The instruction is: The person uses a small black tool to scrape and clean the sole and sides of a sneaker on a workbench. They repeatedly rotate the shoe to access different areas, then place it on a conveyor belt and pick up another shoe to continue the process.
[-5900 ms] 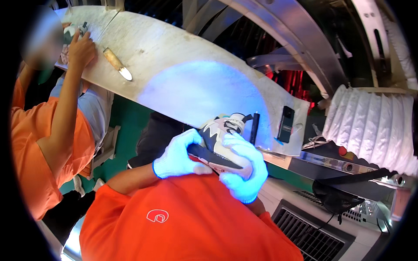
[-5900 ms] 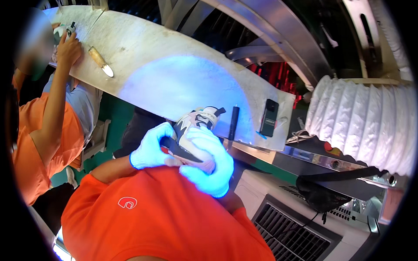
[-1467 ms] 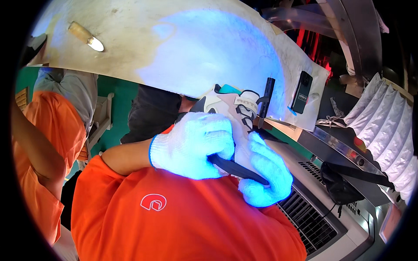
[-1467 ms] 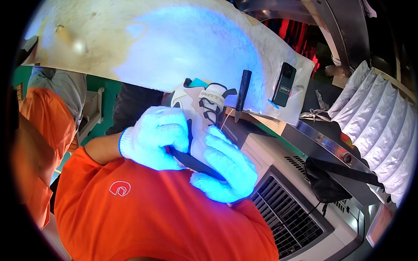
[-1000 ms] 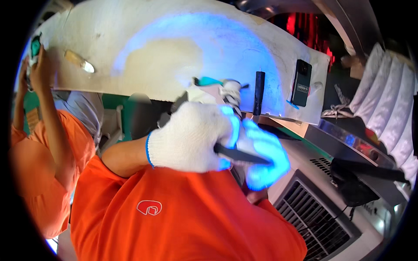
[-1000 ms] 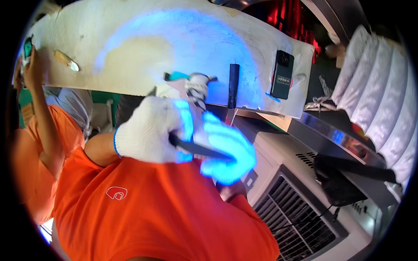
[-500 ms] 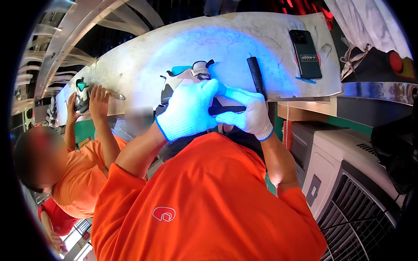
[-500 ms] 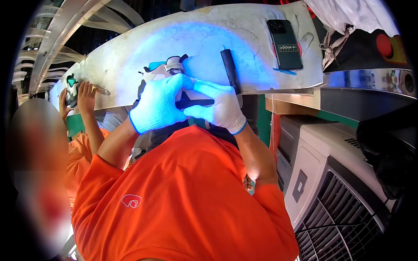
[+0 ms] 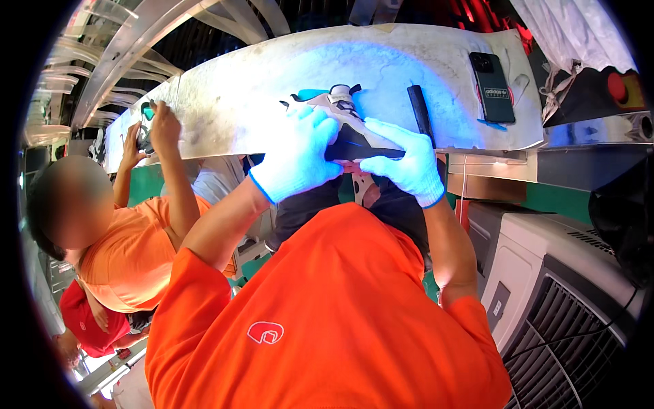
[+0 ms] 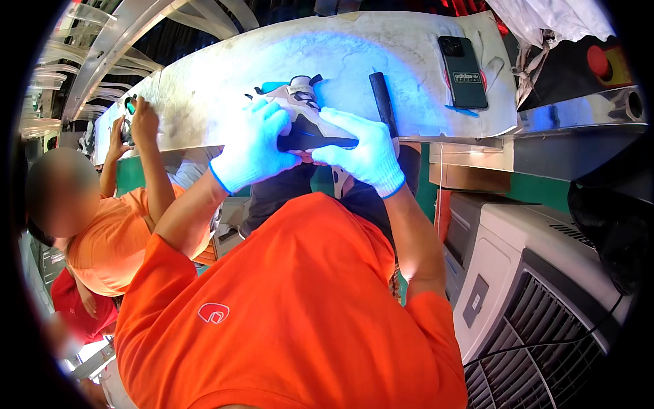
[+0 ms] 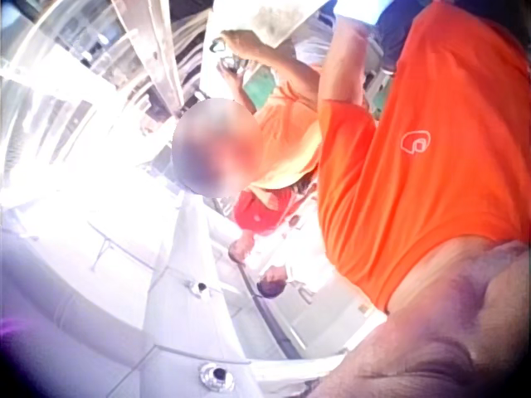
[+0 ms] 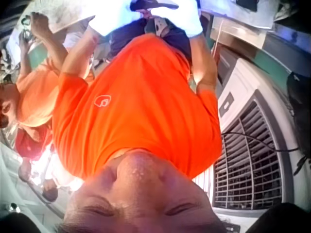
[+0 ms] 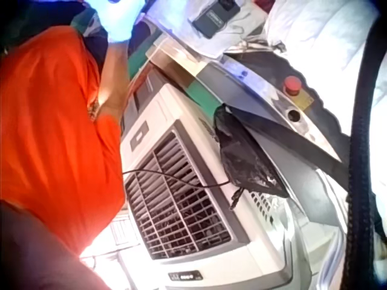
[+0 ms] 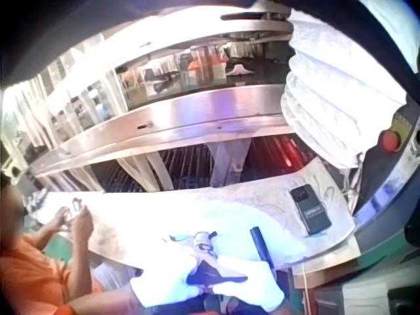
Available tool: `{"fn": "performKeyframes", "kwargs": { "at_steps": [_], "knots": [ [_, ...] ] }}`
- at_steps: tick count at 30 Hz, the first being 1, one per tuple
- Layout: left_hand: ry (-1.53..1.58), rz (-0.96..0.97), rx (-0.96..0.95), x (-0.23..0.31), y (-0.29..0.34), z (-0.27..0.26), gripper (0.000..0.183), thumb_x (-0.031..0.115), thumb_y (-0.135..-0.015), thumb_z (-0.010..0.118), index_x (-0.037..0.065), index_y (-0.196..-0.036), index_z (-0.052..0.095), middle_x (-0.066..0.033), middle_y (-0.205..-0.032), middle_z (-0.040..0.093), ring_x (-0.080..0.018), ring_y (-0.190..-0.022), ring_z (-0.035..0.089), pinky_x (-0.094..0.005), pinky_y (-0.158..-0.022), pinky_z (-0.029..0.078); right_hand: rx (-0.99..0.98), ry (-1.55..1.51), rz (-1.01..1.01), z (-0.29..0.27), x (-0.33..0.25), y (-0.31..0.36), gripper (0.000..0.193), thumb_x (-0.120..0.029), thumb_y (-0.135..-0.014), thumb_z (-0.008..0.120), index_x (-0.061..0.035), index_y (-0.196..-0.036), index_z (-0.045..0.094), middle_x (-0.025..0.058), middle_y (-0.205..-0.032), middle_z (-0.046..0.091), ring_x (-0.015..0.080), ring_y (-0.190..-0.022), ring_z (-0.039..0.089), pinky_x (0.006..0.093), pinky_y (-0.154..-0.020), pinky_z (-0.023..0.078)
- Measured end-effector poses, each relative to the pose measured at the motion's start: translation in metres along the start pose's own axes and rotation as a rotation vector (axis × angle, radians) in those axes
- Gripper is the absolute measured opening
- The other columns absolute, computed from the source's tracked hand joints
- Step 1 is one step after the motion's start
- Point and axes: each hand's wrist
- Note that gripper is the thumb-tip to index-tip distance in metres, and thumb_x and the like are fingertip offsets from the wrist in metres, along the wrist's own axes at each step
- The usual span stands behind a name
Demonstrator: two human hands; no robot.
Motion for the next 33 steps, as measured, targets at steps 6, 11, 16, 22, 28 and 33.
{"fn": "performKeyframes", "kwargs": {
  "at_steps": [6, 11, 16, 22, 28, 33],
  "knots": [
    [0.091, -0.121, -0.106, -0.009, -0.002, 0.003, 0.052, 0.028, -0.059, 0.099, 0.010, -0.085, 0.058, -0.0116, -0.092, 0.063, -0.0362, -0.095, 0.061, -0.0477, -0.079, 0.051, -0.009, 0.013, -0.001, 0.002, 0.002, -0.001, 0.077, -0.031, -0.078, 0.101, 0.0052, -0.140, 0.074, 0.0241, -0.141, 0.077, 0.0322, -0.130, 0.076, 0.0408, -0.111, 0.059],
    [0.124, -0.154, -0.148, -0.012, -0.006, -0.001, 0.047, 0.030, -0.063, 0.098, 0.007, -0.086, 0.063, -0.0152, -0.088, 0.066, -0.0370, -0.086, 0.065, -0.0486, -0.073, 0.052, -0.010, 0.001, 0.059, 0.003, -0.004, -0.001, 0.076, -0.028, -0.076, 0.099, 0.0059, -0.140, 0.075, 0.0236, -0.141, 0.077, 0.0314, -0.131, 0.075, 0.0412, -0.114, 0.057],
    [0.157, -0.208, -0.185, -0.013, -0.009, -0.006, 0.053, 0.033, -0.061, 0.100, 0.009, -0.089, 0.063, -0.0134, -0.091, 0.067, -0.0363, -0.090, 0.065, -0.0483, -0.076, 0.052, -0.026, 0.053, 0.077, 0.002, -0.015, -0.005, 0.078, -0.029, -0.075, 0.100, 0.0071, -0.139, 0.075, 0.0250, -0.141, 0.077, 0.0322, -0.132, 0.075, 0.0411, -0.113, 0.057],
    [0.164, -0.167, -0.156, -0.018, -0.013, -0.010, 0.053, 0.040, -0.068, 0.098, 0.006, -0.092, 0.066, -0.0158, -0.087, 0.070, -0.0387, -0.083, 0.071, -0.0495, -0.072, 0.056, -0.125, -0.020, 0.218, -0.008, -0.041, -0.018, 0.079, -0.035, -0.080, 0.098, 0.0056, -0.143, 0.072, 0.0263, -0.136, 0.078, 0.0329, -0.123, 0.078, 0.0396, -0.105, 0.061],
    [0.204, -0.256, -0.201, -0.008, -0.030, -0.023, 0.061, 0.041, -0.061, 0.099, 0.004, -0.099, 0.068, -0.0144, -0.103, 0.070, -0.0343, -0.102, 0.071, -0.0472, -0.083, 0.058, -0.393, 0.109, 0.497, -0.021, -0.068, -0.069, 0.062, -0.041, -0.088, 0.084, -0.0040, -0.137, 0.076, 0.0252, -0.107, 0.078, 0.0340, -0.095, 0.080, 0.0423, -0.086, 0.060],
    [0.192, -0.212, -0.168, -0.016, -0.034, -0.017, 0.073, 0.057, -0.061, 0.102, 0.008, -0.099, 0.065, -0.0129, -0.109, 0.065, -0.0366, -0.100, 0.072, -0.0479, -0.081, 0.059, -0.457, 0.280, 0.543, -0.015, -0.062, -0.082, 0.065, -0.047, -0.086, 0.084, -0.0027, -0.132, 0.074, 0.0247, -0.110, 0.079, 0.0409, -0.102, 0.078, 0.0434, -0.093, 0.061]
  ]
}}
Point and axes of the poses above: each hand's wrist, its own y-axis away from the middle knuckle, its own z-axis out of the palm, x = y × z
